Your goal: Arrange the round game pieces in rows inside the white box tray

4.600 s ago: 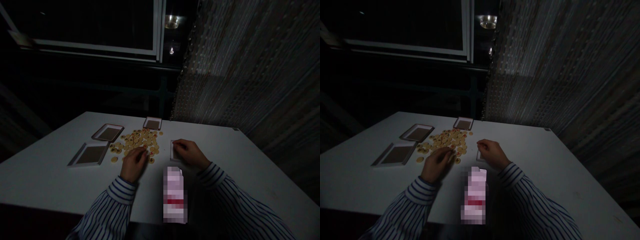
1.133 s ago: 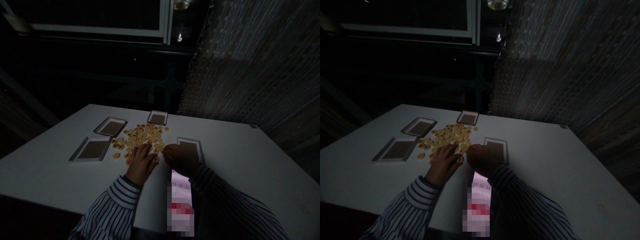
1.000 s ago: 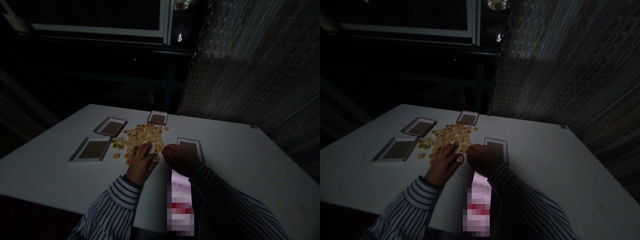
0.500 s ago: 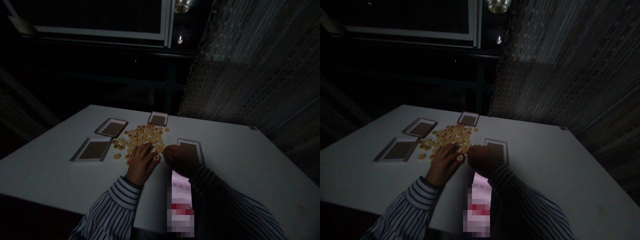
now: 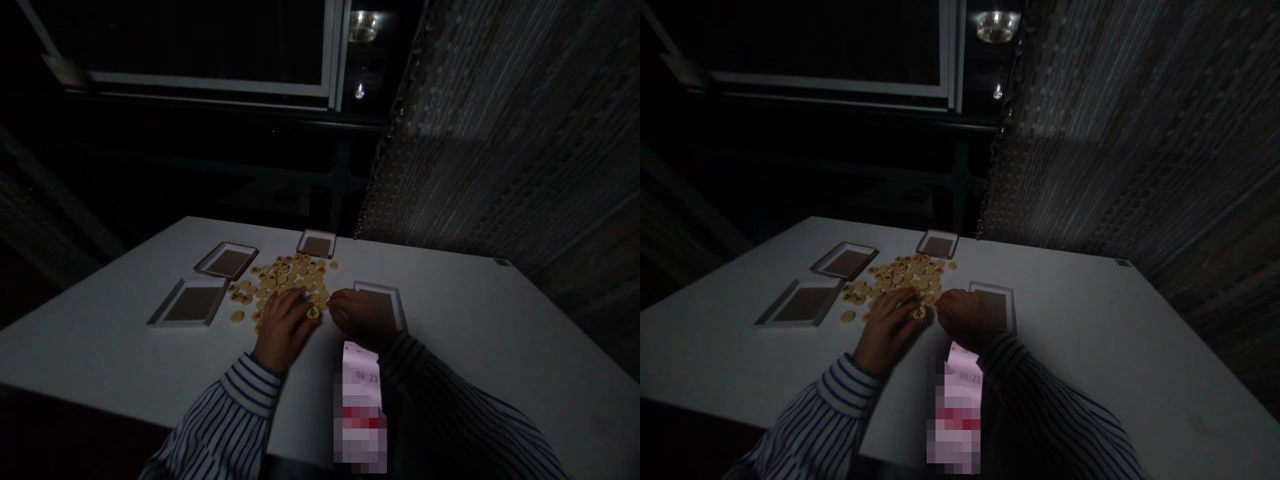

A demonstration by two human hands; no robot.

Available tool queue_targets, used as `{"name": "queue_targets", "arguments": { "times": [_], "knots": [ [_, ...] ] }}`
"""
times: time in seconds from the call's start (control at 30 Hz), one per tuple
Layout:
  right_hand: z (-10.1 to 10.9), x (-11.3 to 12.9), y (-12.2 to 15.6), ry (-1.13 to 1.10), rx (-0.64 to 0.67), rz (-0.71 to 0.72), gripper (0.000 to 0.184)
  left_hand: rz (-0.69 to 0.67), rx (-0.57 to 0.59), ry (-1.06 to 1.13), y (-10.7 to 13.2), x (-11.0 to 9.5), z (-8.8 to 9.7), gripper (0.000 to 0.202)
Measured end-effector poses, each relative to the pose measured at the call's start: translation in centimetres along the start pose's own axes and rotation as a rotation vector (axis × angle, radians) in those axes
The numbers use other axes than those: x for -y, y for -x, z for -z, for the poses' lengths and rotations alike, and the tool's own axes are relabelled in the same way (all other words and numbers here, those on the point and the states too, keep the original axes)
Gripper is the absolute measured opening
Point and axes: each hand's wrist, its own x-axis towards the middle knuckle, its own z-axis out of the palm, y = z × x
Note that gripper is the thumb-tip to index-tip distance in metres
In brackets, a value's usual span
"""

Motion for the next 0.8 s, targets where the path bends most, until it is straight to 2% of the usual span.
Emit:
{"name": "queue_targets", "arguments": {
  "times": [0.5,0.8],
  "knots": [
    [1.7,-0.4,0.6,-0.085,-0.095,-0.033,0.020,-0.032,-0.007,-0.041,-1.2,-1.1,0.6,0.027],
    [2.9,-1.6,1.8,-0.105,-0.136,-0.082,0.019,-0.044,0.049,-0.037,-2.1,-2.5,0.9,0.027]
  ]
}}
